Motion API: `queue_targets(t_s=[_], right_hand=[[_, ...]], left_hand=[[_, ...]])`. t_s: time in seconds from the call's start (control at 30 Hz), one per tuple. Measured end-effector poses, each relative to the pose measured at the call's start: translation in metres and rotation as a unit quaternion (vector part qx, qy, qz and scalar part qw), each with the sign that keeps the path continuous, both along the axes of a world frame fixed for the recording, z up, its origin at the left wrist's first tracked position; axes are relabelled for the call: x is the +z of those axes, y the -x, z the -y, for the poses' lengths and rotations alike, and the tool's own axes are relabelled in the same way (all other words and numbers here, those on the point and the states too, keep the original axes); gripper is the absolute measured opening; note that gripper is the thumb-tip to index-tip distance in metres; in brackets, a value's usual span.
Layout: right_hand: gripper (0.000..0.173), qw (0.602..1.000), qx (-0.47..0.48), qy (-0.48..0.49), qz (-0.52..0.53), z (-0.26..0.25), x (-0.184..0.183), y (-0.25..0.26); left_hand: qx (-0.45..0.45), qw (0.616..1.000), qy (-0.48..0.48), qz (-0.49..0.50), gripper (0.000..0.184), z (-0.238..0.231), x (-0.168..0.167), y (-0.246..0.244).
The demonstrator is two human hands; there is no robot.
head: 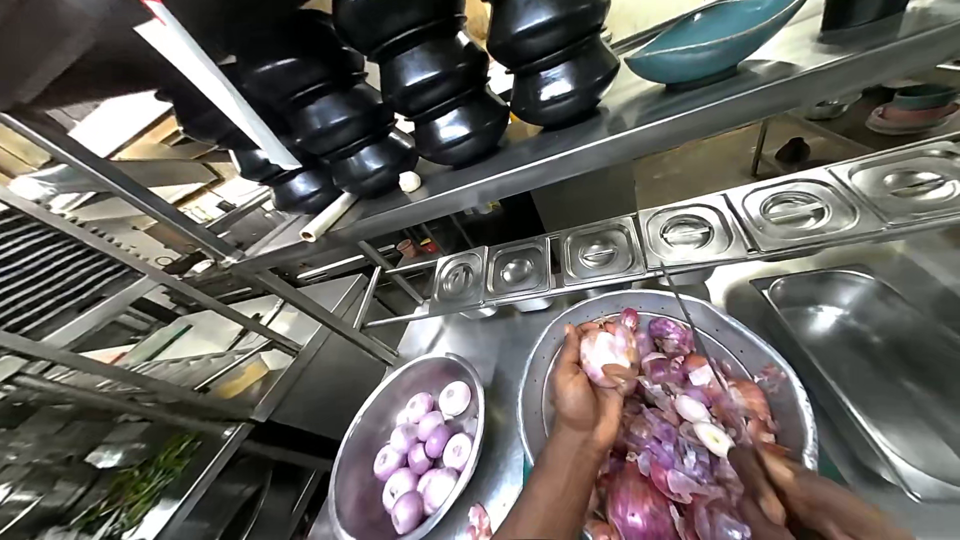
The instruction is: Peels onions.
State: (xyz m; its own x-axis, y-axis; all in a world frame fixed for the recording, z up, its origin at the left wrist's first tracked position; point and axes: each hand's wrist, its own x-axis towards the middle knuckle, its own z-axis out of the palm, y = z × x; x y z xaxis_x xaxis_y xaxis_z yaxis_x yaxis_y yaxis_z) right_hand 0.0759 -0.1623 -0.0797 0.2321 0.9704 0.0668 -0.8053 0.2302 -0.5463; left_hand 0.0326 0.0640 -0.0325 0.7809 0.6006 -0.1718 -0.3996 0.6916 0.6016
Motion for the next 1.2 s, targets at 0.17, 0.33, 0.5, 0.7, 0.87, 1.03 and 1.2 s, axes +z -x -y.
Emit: queue_targets(t_s=[0.17,0.33,0.5,0.7,0.87,1.03,1.2], right_hand=[[0.054,0.773,-0.256,0.232,0.532,-0.028,0.03,-0.001],[0.063,0.5,-0.405,0.249,0.724,-0.057,0.043,-0.004],[0.05,0.369,-0.412,0.188,0.812,-0.061,0.045,0.033],[0.056,0.457,-0.344,0.2,0.795,-0.043,0.04,0.042],[0.068,0.49,-0.431,0.222,0.725,-0.044,0.034,0.011],[0.061,0.597,-0.401,0.192,0.668,-0.049,0.042,0.015],[0.056,0.586,-0.432,0.186,0.659,-0.057,0.041,0.018]], left_hand=[[-0.026,0.998,-0.056,-0.006,0.042,0.021,0.004,0.007],[-0.072,0.992,-0.091,0.058,0.037,0.034,0.008,0.02],[-0.103,0.987,-0.058,0.108,0.028,0.029,0.005,0.021],[-0.075,0.985,0.056,0.144,0.024,0.025,0.012,0.019],[-0.112,0.967,-0.008,0.23,0.027,0.023,0.006,0.024],[-0.088,0.954,-0.028,0.285,0.027,0.028,0.01,0.022],[-0.097,0.95,-0.032,0.294,0.026,0.031,0.012,0.028]])
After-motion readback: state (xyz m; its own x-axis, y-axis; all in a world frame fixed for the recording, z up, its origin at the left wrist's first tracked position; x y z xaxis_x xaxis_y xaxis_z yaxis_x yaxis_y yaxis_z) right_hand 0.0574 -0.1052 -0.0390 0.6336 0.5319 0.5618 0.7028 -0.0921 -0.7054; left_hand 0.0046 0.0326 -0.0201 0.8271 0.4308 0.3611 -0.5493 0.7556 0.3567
